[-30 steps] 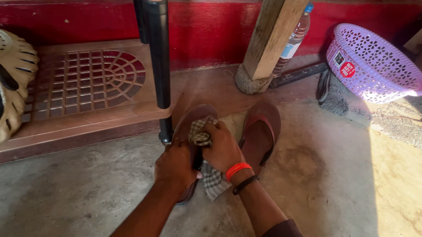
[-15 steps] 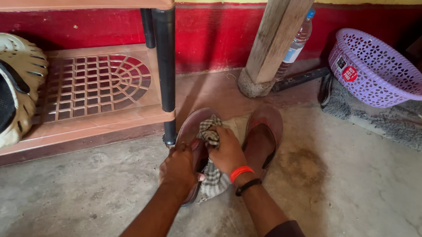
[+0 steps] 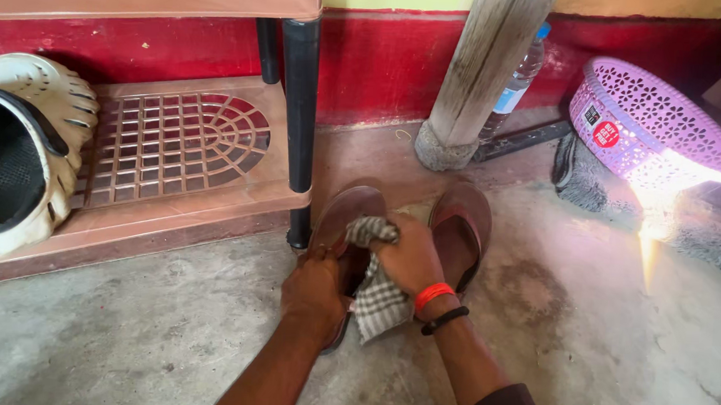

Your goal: The person retrieves a pair of brown flip-flops from a plastic shoe rack and wipes them with a checkered cloth. They clean the straps and the footbed of the sandals thoroughly while holding them in their hands.

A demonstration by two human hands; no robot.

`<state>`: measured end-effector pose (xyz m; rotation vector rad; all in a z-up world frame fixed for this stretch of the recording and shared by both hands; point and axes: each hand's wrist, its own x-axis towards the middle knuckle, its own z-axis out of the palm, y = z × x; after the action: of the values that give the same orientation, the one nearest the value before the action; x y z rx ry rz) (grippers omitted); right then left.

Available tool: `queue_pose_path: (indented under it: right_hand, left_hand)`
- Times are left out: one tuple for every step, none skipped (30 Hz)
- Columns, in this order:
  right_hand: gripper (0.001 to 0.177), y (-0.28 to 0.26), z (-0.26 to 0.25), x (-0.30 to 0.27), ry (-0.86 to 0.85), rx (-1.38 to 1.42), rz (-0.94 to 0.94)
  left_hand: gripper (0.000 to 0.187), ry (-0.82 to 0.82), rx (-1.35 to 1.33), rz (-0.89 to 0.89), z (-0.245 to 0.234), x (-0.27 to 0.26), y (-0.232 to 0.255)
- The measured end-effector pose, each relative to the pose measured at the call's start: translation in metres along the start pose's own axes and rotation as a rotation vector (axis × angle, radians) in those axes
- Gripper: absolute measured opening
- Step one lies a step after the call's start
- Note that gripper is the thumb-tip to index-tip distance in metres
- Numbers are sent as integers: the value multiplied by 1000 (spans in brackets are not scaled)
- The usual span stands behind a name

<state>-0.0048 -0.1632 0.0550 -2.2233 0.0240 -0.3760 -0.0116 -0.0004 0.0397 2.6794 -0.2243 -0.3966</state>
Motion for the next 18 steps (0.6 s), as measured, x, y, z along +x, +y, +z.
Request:
queue_pose_path:
  right_hand:
    - [33,2,0,1,32,30,94]
    - [33,6,2,2,79,47,60]
    - [34,12,6,3,126,64,25]
    - [35,20,9,4,173,79,-9]
    - [41,27,16,6,137,39,-150]
    - [48,33,22,7,99,-5,-290]
    - [54,37,26,7,58,-49,-428]
    - [52,38,29,5,47,-60,-404]
    - [51,35,34,2,35,-71,-381]
    - [51,29,37,-1,22,-80,-358]
    - [45,22,37,-3,-4,-81,-320]
    - [40,14,34,-3,-29,-86,-283]
    - [35,7,30,-2,-53,-90,-246]
    - [33,0,25,-2,-49,-136,-214]
    - [32,-4,21,-3,-44,-182,-182]
    - [30,-7,18,-2,-40,-227,-150]
    - [28,-7,16,-1,-25,-218,-77]
    - [26,-5,15,0,-10,-208,-3]
  left_hand:
    - [77,14,-12,8,3,0,-2]
    - [76,44,0,18,4,2,-3]
    - [74,74,11,27,4,4,-3]
    - [73,102,22,38,5,5,-1]
    - [75,33,30,-16,3,4,-1]
    - [77,-39,36,-65,-1,6,1]
    - [79,-110,43,-114,-4,6,5]
    - [75,-75,47,-80,-5,3,7]
    - [71,-39,51,-45,-6,0,6]
    - [67,-4,55,-13,-7,-3,5]
    - [69,-21,67,-10,-9,-3,5]
    - [71,-37,77,-3,-10,-2,6]
    - [73,-54,87,4,-11,-1,6]
    - [75,-39,88,20,-11,-1,6]
    - [76,-25,88,36,-10,-1,5]
    - [78,-10,88,51,-9,-1,4]
    - [76,-6,77,33,-8,0,3]
    - [74,-3,67,14,-6,1,2]
